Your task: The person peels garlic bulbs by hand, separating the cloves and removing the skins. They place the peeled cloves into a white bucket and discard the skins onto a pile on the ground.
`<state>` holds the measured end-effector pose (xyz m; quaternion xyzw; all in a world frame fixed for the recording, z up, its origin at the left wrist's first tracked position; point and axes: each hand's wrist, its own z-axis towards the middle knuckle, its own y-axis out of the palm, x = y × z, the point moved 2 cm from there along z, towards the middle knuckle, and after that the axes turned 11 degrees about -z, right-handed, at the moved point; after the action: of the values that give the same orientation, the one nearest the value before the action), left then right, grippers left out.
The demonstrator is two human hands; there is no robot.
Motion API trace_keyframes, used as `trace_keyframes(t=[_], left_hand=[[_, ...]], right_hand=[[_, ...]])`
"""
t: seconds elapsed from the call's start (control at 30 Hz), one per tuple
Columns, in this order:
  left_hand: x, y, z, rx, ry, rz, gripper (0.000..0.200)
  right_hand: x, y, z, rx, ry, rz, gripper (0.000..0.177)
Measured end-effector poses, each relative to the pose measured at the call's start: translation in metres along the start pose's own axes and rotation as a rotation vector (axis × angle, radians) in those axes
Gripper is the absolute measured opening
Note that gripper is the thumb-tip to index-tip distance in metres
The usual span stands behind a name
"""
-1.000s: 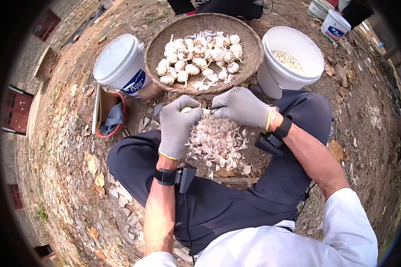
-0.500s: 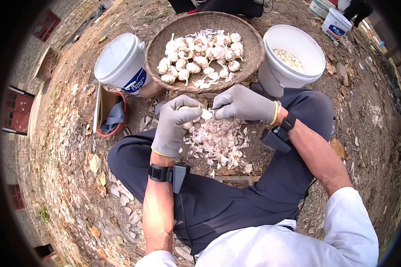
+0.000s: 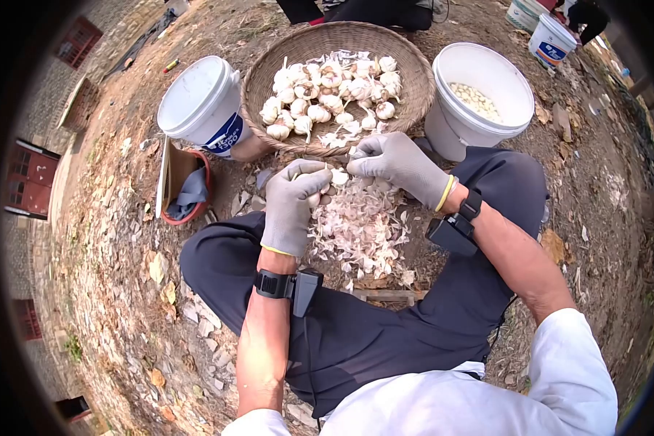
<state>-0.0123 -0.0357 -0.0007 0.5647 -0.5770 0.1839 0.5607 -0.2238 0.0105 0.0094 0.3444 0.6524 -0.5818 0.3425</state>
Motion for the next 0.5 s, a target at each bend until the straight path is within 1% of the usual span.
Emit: trace_keyframes(t=[0.03, 0.07, 0.1, 0.13, 0.17, 0.27, 0.33, 0.4, 0.5], left_hand=[[0.000, 0.001, -0.001, 0.019, 0.017, 0.015, 0.016], [0.000, 0.002, -0.001, 0.020, 0.017, 0.015, 0.016], [0.001, 0.004, -0.002, 0.019, 0.046, 0.035, 0.016], [0.001, 0.006, -0.002, 0.017, 0.075, 0.055, 0.015], [0.000, 0.007, -0.002, 0.017, 0.074, 0.056, 0.015], [-0.001, 0.005, -0.003, 0.026, 0.077, 0.069, 0.016], [-0.004, 0.000, 0.002, 0.027, 0.052, -0.045, 0.015], [-0.007, -0.003, 0.006, 0.011, 0.040, -0.085, 0.015], [-0.009, -0.005, 0.006, -0.005, 0.006, -0.158, 0.016]], right_hand=[[-0.006, -0.001, -0.004, -0.052, 0.146, 0.214, 0.030], [-0.010, -0.001, -0.006, -0.054, 0.130, 0.271, 0.030], [-0.010, 0.001, -0.005, -0.054, 0.129, 0.271, 0.030], [-0.008, 0.004, -0.004, -0.066, 0.083, 0.263, 0.027], [-0.007, 0.007, -0.003, -0.079, 0.037, 0.254, 0.024], [-0.004, 0.013, -0.001, -0.050, -0.013, 0.265, 0.019], [-0.005, 0.013, 0.000, -0.050, -0.019, 0.287, 0.016], [-0.008, 0.014, -0.002, -0.048, -0.022, 0.308, 0.014], [-0.012, 0.013, -0.006, -0.040, 0.025, 0.396, 0.012]])
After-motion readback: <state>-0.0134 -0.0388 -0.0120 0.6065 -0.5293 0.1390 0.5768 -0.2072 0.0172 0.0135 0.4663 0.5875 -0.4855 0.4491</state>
